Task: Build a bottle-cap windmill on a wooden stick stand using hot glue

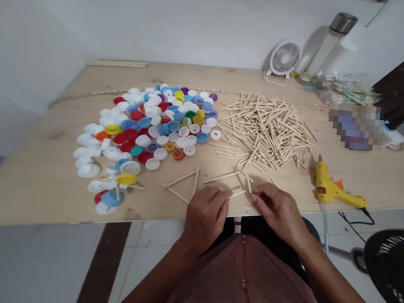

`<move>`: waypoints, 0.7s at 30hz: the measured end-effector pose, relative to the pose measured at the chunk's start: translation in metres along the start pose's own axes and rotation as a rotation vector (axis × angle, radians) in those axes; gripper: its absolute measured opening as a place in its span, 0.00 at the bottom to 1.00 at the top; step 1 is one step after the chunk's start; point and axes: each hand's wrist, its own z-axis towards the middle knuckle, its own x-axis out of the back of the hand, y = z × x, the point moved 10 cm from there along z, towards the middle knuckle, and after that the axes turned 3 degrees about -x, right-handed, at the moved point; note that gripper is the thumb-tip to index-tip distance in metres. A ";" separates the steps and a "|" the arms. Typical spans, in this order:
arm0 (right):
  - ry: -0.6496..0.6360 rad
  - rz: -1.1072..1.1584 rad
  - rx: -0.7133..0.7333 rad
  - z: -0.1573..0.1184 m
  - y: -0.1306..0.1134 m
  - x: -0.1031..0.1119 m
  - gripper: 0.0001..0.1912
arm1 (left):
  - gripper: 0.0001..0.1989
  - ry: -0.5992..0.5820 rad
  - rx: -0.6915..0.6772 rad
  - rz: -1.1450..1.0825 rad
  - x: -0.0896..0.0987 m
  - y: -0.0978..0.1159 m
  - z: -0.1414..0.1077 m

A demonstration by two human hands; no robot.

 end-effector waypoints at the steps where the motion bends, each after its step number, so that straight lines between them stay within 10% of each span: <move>1: -0.001 0.010 -0.006 0.001 0.000 0.000 0.09 | 0.09 0.006 -0.005 0.001 0.000 0.001 0.001; 21: -0.007 0.134 -0.016 0.005 0.005 -0.001 0.10 | 0.08 0.015 -0.039 0.039 -0.008 0.009 0.001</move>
